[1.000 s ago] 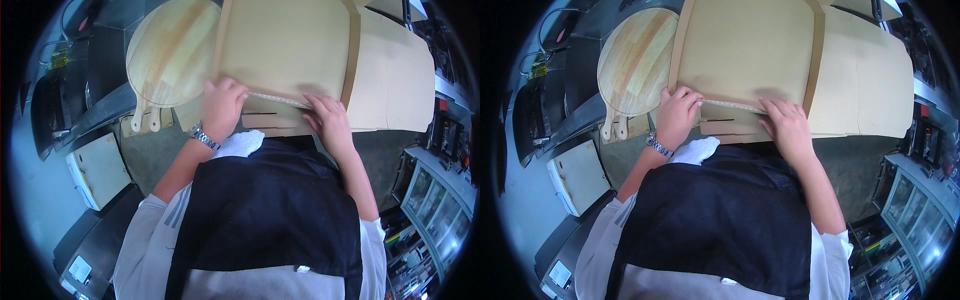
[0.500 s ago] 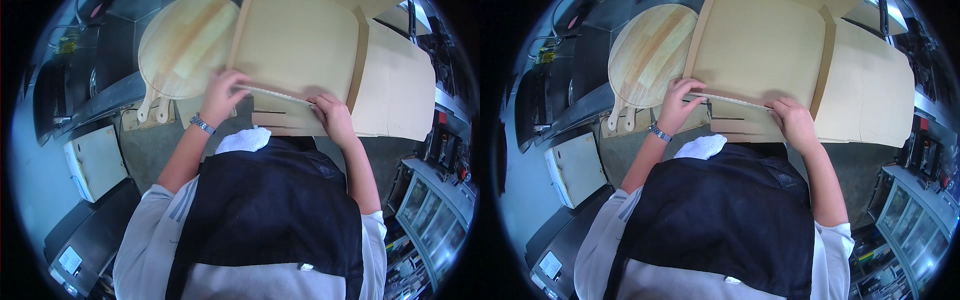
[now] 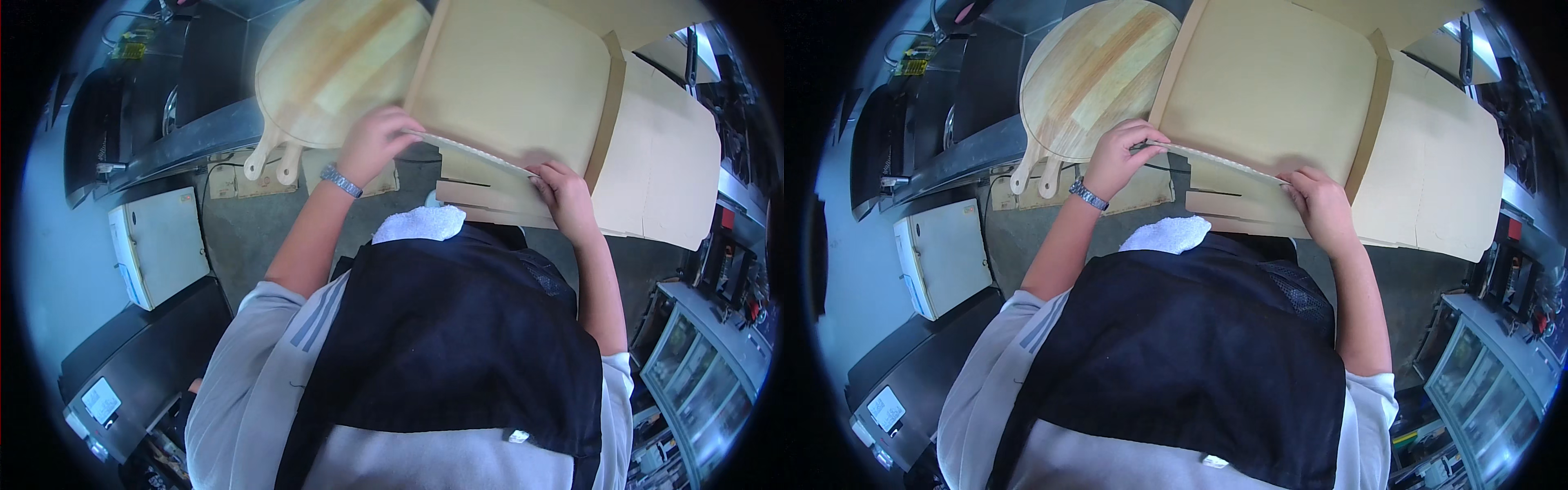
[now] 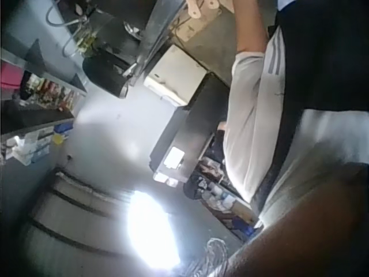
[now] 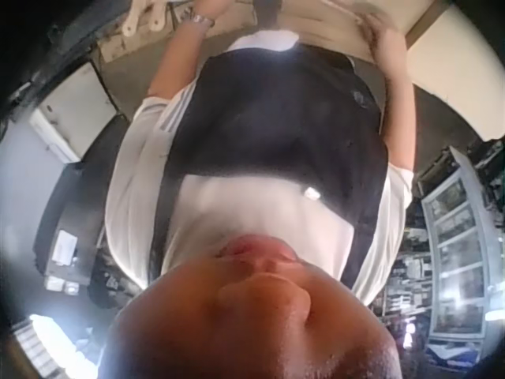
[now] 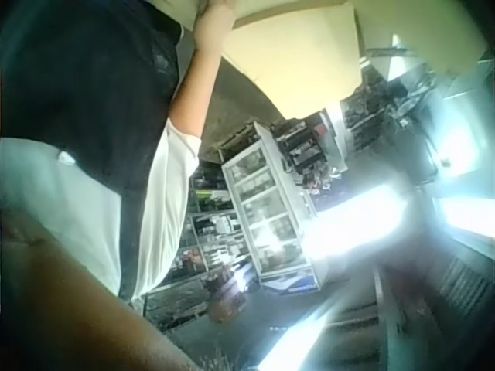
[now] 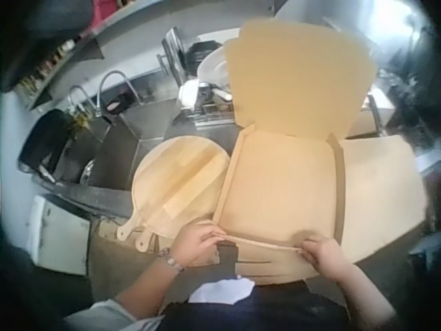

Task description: The recorder assembles a cardboard pizza box by folding its edges.

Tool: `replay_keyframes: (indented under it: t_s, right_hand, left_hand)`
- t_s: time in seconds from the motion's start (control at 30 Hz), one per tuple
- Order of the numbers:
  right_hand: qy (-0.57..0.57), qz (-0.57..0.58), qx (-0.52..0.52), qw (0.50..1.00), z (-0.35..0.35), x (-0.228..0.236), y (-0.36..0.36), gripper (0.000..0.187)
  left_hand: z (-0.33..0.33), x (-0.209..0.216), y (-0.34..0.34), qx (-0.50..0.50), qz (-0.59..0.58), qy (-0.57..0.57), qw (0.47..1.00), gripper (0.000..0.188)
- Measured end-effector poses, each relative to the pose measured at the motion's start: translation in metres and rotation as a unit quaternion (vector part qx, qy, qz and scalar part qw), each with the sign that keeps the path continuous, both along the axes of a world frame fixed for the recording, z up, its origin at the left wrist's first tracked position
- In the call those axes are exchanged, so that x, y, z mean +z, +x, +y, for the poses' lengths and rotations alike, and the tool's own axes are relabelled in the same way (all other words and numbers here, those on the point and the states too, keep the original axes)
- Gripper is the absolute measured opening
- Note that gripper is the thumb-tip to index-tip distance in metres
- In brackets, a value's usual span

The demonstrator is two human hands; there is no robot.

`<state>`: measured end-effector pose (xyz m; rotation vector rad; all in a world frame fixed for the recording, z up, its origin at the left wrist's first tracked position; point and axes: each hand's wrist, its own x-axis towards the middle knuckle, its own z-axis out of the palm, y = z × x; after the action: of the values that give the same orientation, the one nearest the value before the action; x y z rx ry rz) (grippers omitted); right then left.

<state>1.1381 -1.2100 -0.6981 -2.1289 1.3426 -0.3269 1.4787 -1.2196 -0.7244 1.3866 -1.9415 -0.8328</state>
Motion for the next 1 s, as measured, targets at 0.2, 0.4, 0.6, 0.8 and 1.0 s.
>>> replay_keyframes:
  t_s: [0.2, 0.4, 0.6, 0.8, 1.0]
  right_hand:
    - [-0.017, 0.002, 0.003, 1.0, 0.002, 0.0, 0.0, 0.016]
    - [-0.02, -0.01, -0.001, 1.0, 0.003, 0.004, 0.003, 0.02]
    - [-0.106, 0.069, 0.006, 0.992, 0.009, 0.002, 0.002, 0.035]
    - [-0.028, 0.075, -0.053, 0.995, 0.011, 0.008, -0.003, 0.036]
    - [-0.271, 0.076, 0.026, 0.959, 0.023, 0.025, 0.005, 0.021]
  left_hand:
    - [-0.005, 0.008, 0.0, -0.017, -0.037, 0.034, 0.999, 0.012]
    - [-0.001, 0.006, -0.001, -0.011, -0.034, 0.019, 0.999, 0.012]
    - [0.004, 0.011, -0.001, -0.01, 0.021, 0.071, 0.997, 0.024]
    - [0.008, 0.008, -0.005, -0.001, 0.005, 0.026, 1.0, 0.051]
    - [0.017, 0.006, -0.004, 0.035, 0.007, -0.011, 0.999, 0.054]
